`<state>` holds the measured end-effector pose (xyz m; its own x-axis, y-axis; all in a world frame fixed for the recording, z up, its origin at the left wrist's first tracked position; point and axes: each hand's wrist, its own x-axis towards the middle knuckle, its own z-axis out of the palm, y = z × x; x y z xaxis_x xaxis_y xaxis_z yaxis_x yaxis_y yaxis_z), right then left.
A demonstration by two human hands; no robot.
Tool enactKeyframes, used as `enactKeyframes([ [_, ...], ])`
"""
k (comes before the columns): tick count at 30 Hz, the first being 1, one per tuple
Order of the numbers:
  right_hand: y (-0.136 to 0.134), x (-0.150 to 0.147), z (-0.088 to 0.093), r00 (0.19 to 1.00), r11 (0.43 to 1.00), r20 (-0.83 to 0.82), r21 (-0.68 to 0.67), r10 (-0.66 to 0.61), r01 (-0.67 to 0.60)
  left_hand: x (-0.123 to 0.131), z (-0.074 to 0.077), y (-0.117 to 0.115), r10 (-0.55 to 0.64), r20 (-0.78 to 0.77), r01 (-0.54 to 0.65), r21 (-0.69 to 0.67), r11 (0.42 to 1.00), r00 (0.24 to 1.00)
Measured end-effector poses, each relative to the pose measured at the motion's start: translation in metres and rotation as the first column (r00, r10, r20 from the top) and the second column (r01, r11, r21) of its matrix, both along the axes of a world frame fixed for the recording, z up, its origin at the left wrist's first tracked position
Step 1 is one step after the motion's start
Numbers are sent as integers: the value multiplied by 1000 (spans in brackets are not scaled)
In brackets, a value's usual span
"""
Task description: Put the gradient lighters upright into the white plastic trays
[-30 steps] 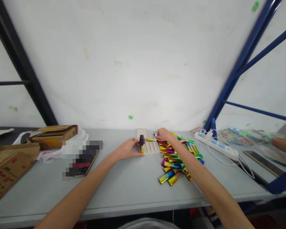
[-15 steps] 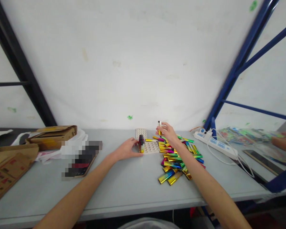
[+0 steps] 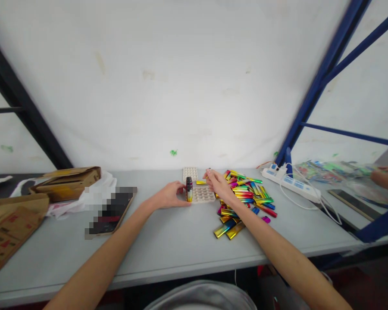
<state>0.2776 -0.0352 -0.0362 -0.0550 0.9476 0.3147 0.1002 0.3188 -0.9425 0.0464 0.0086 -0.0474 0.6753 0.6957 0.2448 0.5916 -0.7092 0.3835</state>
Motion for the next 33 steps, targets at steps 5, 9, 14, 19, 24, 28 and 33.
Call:
enactKeyframes([
  [5, -5, -4, -5, 973, 972, 126, 160, -194, 173, 2, 3, -4, 3, -11, -3, -10, 1000, 1000],
  [9, -4, -9, -10, 921, 942, 242, 217, -306, 256, 1, 3, -5, -6, -3, 6, -6, 1000, 1000],
  [14, -3, -14, -13, 892, 934, 299, 222, -340, 281, 2, 1, -5, 2, 7, -2, -6, 1000, 1000],
  [19, -3, -14, -12, 885, 934, 316, 221, -341, 281, 7, -5, -5, 61, 29, -62, 12, 998, 998],
  [24, -6, -15, -8, 878, 930, 337, 255, -341, 264, 9, -4, -7, 65, 38, -65, 7, 998, 997],
  [28, -6, -15, -8, 867, 930, 360, 256, -345, 264, 2, 0, -4, 15, 37, -13, -53, 999, 999],
  [33, -6, -13, -8, 860, 935, 383, 243, -336, 257, -7, 5, -1, -45, 26, 50, -190, 981, 999],
])
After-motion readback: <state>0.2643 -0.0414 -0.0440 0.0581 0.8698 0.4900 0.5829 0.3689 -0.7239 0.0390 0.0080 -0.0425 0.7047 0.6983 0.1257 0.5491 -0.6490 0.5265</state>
